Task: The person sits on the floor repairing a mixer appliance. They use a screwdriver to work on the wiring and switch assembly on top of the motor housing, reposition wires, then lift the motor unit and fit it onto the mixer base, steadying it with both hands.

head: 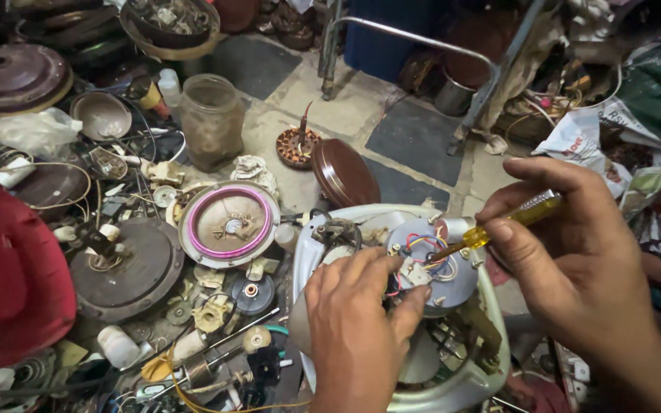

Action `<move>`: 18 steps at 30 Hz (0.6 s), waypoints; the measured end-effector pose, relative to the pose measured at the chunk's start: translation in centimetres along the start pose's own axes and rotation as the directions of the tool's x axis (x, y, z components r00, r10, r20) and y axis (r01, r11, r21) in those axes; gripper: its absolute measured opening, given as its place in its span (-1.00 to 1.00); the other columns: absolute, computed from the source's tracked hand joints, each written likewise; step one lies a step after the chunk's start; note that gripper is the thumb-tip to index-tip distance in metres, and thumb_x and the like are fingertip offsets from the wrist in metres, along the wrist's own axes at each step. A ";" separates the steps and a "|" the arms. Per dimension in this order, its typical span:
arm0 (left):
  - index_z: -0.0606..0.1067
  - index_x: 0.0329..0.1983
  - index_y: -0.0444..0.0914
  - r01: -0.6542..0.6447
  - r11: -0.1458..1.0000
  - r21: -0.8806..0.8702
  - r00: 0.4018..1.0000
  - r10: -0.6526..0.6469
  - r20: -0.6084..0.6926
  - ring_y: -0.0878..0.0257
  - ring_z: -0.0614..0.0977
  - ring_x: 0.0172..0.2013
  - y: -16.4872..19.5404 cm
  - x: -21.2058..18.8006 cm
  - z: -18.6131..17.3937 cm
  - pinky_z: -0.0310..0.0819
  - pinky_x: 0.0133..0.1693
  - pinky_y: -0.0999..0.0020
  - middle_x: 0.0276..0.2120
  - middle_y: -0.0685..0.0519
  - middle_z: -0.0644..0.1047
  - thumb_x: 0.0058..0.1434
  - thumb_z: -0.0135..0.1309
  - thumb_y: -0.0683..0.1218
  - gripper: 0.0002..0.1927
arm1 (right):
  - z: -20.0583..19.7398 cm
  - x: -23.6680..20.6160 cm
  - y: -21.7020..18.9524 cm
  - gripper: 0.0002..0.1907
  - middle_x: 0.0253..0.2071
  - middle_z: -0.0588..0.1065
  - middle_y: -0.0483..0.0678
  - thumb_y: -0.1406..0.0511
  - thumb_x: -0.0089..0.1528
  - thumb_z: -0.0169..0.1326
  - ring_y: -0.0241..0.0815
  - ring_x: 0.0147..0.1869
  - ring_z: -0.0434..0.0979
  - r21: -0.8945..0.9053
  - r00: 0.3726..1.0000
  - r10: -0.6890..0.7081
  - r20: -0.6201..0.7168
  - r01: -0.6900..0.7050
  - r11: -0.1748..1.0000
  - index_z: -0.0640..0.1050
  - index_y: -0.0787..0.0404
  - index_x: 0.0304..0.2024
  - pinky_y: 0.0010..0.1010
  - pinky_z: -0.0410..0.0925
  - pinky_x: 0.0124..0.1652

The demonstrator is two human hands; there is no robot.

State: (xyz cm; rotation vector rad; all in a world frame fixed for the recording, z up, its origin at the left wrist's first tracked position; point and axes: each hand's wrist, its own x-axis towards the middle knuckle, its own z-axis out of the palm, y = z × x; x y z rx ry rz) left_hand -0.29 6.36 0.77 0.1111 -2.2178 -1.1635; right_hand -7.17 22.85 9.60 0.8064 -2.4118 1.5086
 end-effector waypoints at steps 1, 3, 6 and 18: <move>0.62 -0.13 -0.26 -0.003 1.000 0.007 1.000 0.003 -0.001 0.00 0.55 0.02 -0.1 0.1 0.0 0.20 0.15 0.01 -0.07 0.00 0.62 -0.01 0.36 0.00 -0.60 | 0.1 0.2 0.1 -0.49 -0.08 0.54 0.01 0.48 0.30 0.07 -0.34 -0.15 0.54 -0.033 1.000 -0.016 0.015 0.017 0.999 0.30 0.31 0.30 -0.55 0.44 -0.23; 0.62 -0.13 -0.26 -0.008 1.000 0.019 1.000 0.008 -0.005 -0.01 0.55 0.02 -0.1 0.2 0.2 0.22 0.13 0.02 -0.06 -0.02 0.61 -0.03 0.36 0.00 -0.60 | 0.3 0.4 0.2 -0.48 -0.08 0.53 0.01 0.48 0.28 0.08 -0.35 -0.14 0.51 -0.100 0.998 -0.049 0.048 0.054 0.994 0.30 0.31 0.29 -0.57 0.42 -0.19; 0.62 -0.13 -0.25 -0.007 1.000 0.013 1.000 0.007 -0.004 0.01 0.56 0.01 -0.2 0.3 0.2 0.23 0.12 0.02 -0.07 -0.01 0.61 -0.03 0.36 0.00 -0.59 | 0.7 0.6 0.5 -0.47 -0.08 0.53 0.00 0.48 0.28 0.09 -0.37 -0.18 0.49 -0.080 0.998 -0.037 0.057 0.041 0.996 0.30 0.30 0.30 -0.58 0.39 -0.22; 0.61 -0.13 -0.26 0.009 1.000 0.005 1.000 -0.009 0.014 0.01 0.57 0.01 -0.2 0.2 0.1 0.22 0.12 0.01 -0.06 -0.01 0.61 -0.02 0.35 0.01 -0.59 | 0.6 0.8 0.6 -0.53 -0.08 0.53 0.01 0.48 0.24 0.12 -0.28 -0.05 0.60 -0.098 0.993 -0.056 0.101 0.066 0.993 0.33 0.31 0.19 -0.54 0.51 -0.17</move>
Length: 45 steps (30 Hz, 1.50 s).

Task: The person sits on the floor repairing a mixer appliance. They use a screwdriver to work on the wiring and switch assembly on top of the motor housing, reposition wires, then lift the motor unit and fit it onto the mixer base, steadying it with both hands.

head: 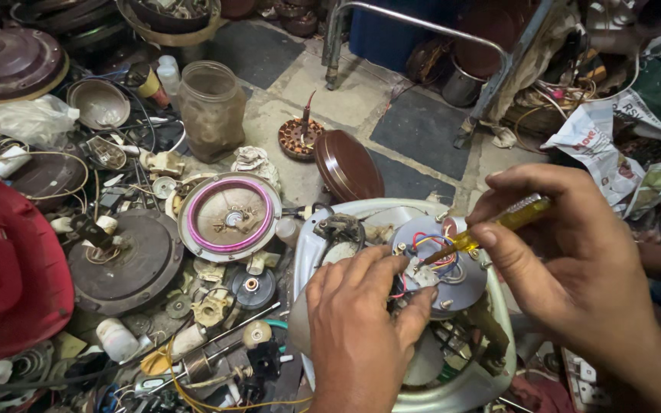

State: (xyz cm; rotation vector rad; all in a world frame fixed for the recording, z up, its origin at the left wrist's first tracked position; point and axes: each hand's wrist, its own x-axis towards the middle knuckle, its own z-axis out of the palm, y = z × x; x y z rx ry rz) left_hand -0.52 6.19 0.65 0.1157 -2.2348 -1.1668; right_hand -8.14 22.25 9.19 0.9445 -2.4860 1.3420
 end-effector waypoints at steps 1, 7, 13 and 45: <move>0.61 -0.13 -0.26 0.000 1.000 -0.003 1.000 0.000 0.004 0.01 0.57 0.00 0.0 0.0 -0.1 0.22 0.12 0.01 -0.05 -0.01 0.61 -0.01 0.35 0.00 -0.60 | -0.4 0.3 -0.2 -0.58 -0.05 0.53 0.01 0.47 0.24 0.11 -0.26 0.00 0.62 -0.001 0.995 -0.051 0.086 0.052 0.999 0.36 0.30 0.15 -0.49 0.51 -0.12; 0.62 -0.12 -0.25 -0.018 1.000 0.010 1.000 0.018 -0.015 -0.02 0.57 0.01 -0.2 -0.2 0.0 0.21 0.14 -0.01 -0.05 -0.02 0.61 -0.01 0.34 0.00 -0.60 | -2.9 3.8 -2.2 -0.69 -0.12 0.62 -0.14 0.23 0.20 0.15 -0.34 -0.03 0.71 -0.367 0.881 0.137 0.454 0.044 0.929 0.51 0.13 -0.01 -0.48 0.49 -0.08; 0.62 -0.13 -0.25 -0.017 1.000 0.002 1.000 0.017 -0.016 -0.01 0.57 0.00 -0.3 -0.2 0.0 0.22 0.14 -0.02 -0.04 -0.02 0.61 0.01 0.33 0.02 -0.61 | -2.8 6.3 -4.1 -0.74 -0.31 0.65 -0.20 0.11 0.18 0.19 -0.30 -0.19 0.69 -0.475 0.788 0.031 0.615 0.339 0.812 0.57 0.01 -0.13 -0.43 0.47 -0.25; 0.55 -0.09 -0.39 -0.053 0.998 0.029 0.997 0.054 -0.052 -0.13 0.44 0.12 0.8 0.1 1.1 0.23 0.14 -0.05 0.11 -0.13 0.49 -0.01 0.31 -0.06 -0.55 | -2.7 5.1 -1.6 -0.59 -0.11 0.54 -0.08 0.29 0.18 0.26 -0.24 -0.05 0.62 -0.262 0.828 -0.112 0.549 0.298 0.918 0.49 0.20 0.05 -0.36 0.44 -0.11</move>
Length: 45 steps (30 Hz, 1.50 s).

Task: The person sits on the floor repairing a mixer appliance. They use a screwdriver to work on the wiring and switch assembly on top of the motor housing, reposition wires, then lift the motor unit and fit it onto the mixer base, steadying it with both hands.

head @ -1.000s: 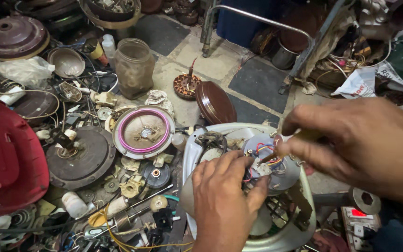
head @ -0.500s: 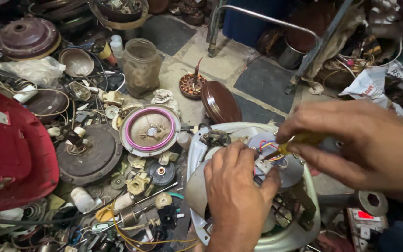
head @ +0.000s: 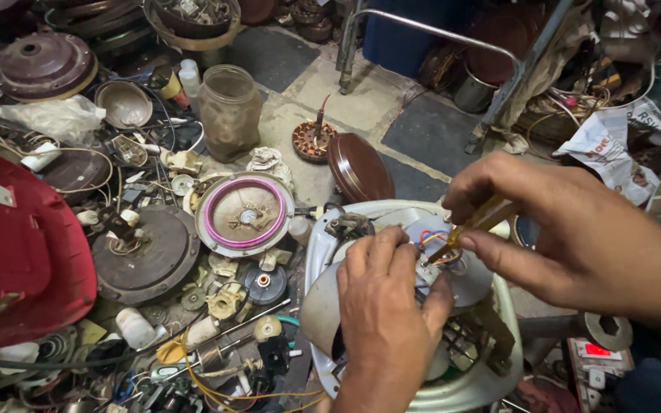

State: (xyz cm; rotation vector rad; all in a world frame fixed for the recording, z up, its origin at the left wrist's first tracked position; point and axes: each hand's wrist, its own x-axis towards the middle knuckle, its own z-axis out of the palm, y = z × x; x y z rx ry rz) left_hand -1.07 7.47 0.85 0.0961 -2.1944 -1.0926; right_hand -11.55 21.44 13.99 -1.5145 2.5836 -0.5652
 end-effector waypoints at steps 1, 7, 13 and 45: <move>0.55 -0.09 -0.39 0.001 1.000 -0.008 1.000 -0.001 0.002 -0.13 0.44 0.12 0.0 0.0 0.0 0.23 0.14 -0.05 0.11 -0.13 0.49 0.00 0.31 -0.07 -0.55 | 0.1 -0.1 -0.3 -0.55 -0.06 0.53 -0.06 0.33 0.21 0.20 -0.22 -0.01 0.61 0.082 1.000 -0.013 -0.007 0.013 0.997 0.45 0.21 0.14 -0.35 0.44 -0.09; 0.56 -0.11 -0.39 -0.007 1.000 -0.004 1.000 0.007 -0.026 -0.13 0.43 0.12 0.2 -0.2 -0.2 0.18 0.18 -0.07 0.10 -0.14 0.50 -0.05 0.31 -0.06 -0.55 | 2.7 -1.1 -2.0 -0.37 0.02 0.61 -0.01 0.38 0.24 0.16 -0.26 -0.01 0.72 0.124 0.950 -0.066 -0.304 0.108 0.986 0.35 0.19 0.37 -0.41 0.50 -0.03; 0.57 -0.13 -0.38 0.001 0.999 0.040 0.999 0.001 -0.050 -0.10 0.44 0.12 0.5 -0.2 0.0 0.11 0.23 -0.10 0.06 -0.10 0.52 0.01 0.32 -0.03 -0.58 | 3.6 -1.9 -2.6 -0.36 0.07 0.56 0.09 0.43 0.23 0.11 -0.19 0.05 0.65 0.175 0.906 -0.059 -0.418 0.144 0.974 0.30 0.23 0.38 -0.39 0.54 0.00; 0.59 -0.22 -0.31 0.110 0.993 0.036 0.994 -0.109 -0.031 -0.04 0.50 -0.01 1.2 0.0 0.1 0.23 0.09 0.00 -0.03 -0.03 0.56 -0.03 0.34 -0.01 -0.62 | 4.4 -2.7 -3.1 -0.48 -0.05 0.64 -0.03 0.45 0.24 0.17 -0.24 0.01 0.67 0.180 0.819 0.046 -0.572 0.071 0.981 0.48 0.20 0.28 -0.44 0.49 0.02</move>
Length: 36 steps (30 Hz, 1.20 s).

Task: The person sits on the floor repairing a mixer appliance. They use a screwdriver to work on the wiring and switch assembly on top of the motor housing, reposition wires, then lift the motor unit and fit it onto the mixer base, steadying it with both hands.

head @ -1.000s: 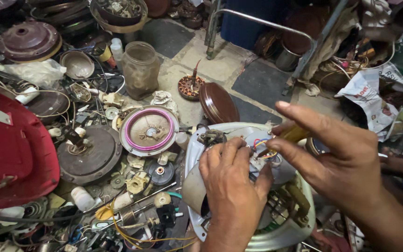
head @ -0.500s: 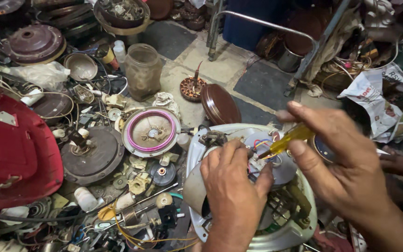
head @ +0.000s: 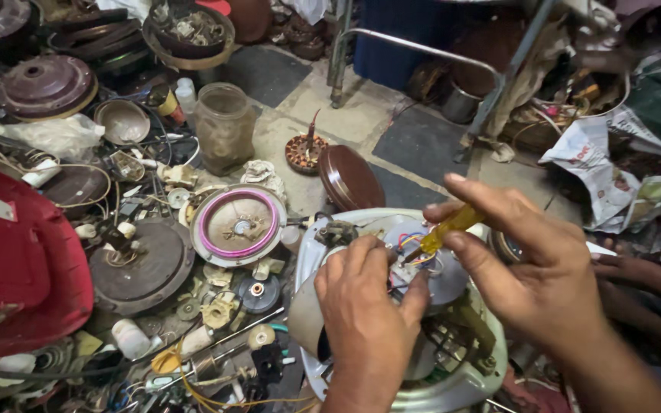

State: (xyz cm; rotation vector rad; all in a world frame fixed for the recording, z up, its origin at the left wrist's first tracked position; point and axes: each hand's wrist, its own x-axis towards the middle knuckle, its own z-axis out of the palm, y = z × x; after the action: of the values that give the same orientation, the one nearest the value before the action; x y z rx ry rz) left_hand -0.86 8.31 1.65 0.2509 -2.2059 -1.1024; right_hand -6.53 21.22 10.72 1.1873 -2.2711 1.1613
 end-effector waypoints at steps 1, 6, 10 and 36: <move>0.59 -0.21 -0.32 -0.008 1.000 0.006 1.000 0.008 -0.005 -0.05 0.50 -0.01 0.0 0.0 0.0 0.23 0.08 0.00 -0.03 -0.03 0.55 -0.04 0.34 -0.01 -0.62 | 0.1 0.0 0.2 -0.50 -0.07 0.64 -0.03 0.43 0.25 0.17 -0.25 -0.02 0.66 -0.013 1.000 0.007 -0.019 -0.007 1.000 0.49 0.22 0.26 -0.43 0.49 -0.01; 0.59 -0.24 -0.30 -0.003 1.000 0.002 1.000 0.003 -0.003 -0.06 0.50 -0.01 0.1 0.1 0.1 0.24 0.07 0.00 -0.04 -0.03 0.56 -0.05 0.35 0.00 -0.64 | -1.1 0.4 3.1 -0.62 -0.19 0.53 -0.18 0.29 0.33 0.03 -0.35 -0.09 0.60 0.318 0.946 0.226 -0.234 -0.145 0.937 0.40 0.20 0.20 -0.52 0.48 -0.07; 0.59 -0.25 -0.30 -0.021 1.000 -0.008 0.999 0.021 -0.031 -0.06 0.50 -0.02 0.1 0.2 0.1 0.25 0.06 0.00 -0.03 -0.04 0.55 -0.06 0.35 0.00 -0.63 | -2.8 -0.4 6.8 -0.69 -0.37 0.49 -0.13 0.30 0.36 0.09 -0.27 -0.39 0.45 0.254 0.772 0.607 -0.192 -0.558 0.790 0.49 0.23 0.13 -0.39 0.36 -0.44; 0.53 -0.20 -0.40 -0.027 0.988 -0.151 0.999 0.023 -0.029 -0.17 0.54 -0.04 -0.1 -0.7 0.1 0.38 0.01 0.02 -0.04 -0.16 0.53 -0.02 0.33 -0.12 -0.63 | 0.5 -6.6 12.1 -0.17 -0.17 0.47 0.04 0.40 0.16 0.45 -0.35 -0.35 0.28 0.322 0.765 0.564 0.312 -0.644 0.694 0.44 0.21 0.47 -0.51 0.18 -0.41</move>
State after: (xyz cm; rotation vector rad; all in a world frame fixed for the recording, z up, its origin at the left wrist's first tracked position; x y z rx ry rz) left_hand -0.39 8.60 1.24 0.1707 -2.0834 -1.2390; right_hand -12.19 28.25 0.25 0.6661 -2.7687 1.9271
